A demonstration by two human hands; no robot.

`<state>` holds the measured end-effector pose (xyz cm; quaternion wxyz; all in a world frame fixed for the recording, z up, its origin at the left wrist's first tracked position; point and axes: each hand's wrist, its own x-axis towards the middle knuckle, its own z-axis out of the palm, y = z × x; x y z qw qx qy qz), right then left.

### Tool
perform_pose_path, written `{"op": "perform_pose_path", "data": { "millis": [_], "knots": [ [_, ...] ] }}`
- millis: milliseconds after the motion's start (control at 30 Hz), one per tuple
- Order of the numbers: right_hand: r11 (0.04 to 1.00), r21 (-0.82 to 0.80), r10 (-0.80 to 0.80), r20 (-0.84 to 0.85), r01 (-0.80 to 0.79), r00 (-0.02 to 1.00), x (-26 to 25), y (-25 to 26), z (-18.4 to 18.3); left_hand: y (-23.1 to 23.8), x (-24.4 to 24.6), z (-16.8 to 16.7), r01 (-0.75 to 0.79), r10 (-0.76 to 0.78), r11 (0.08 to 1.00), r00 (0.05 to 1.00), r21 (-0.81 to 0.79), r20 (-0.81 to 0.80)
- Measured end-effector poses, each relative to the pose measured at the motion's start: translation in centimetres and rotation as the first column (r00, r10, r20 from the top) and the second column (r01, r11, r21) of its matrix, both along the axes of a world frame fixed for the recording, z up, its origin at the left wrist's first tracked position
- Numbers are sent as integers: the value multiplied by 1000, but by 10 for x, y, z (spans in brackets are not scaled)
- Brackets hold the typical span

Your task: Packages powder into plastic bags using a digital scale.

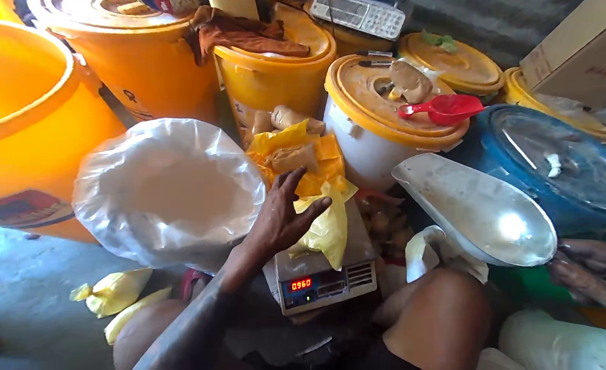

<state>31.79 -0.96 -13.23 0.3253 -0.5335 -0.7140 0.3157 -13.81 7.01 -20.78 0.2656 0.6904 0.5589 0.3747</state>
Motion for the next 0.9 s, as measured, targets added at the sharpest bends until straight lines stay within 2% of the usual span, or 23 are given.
{"op": "perform_pose_path", "data": {
  "millis": [300, 467, 567, 667, 733, 800, 833, 867, 900],
  "knots": [
    [993, 120, 20, -7, -19, 1000, -28, 4, -11, 1, 7, -3, -81, 82, 995, 997, 61, -8],
    [959, 244, 135, 53, -144, 989, -92, 42, -2, 0, -20, 18, -367, 338, 905, 928, 217, 157],
    [946, 216, 183, 262, -242, 948, -150, 80, 1, -7, -50, 31, -563, 473, 773, 818, 291, 328],
    [925, 82, 296, 459, -372, 838, -231, 121, 2, -15, -71, 39, -678, 525, 645, 729, 354, 439],
    [903, -47, 375, 574, -428, 728, -297, 140, 5, -22, -70, 41, -672, 542, 623, 740, 399, 400],
    [883, -158, 423, 678, -442, 601, -367, 150, 4, -24, -63, 32, -613, 519, 652, 790, 446, 328],
    [875, -175, 437, 687, -452, 581, -397, 151, -3, -24, -58, 25, -573, 498, 673, 819, 468, 287],
    [875, -160, 445, 636, -456, 630, -420, 151, -15, -23, -53, 20, -526, 469, 696, 848, 489, 246],
    [890, -108, 438, 477, -444, 762, -439, 150, -39, -22, -50, 16, -479, 436, 716, 875, 508, 210]
  ]
}}
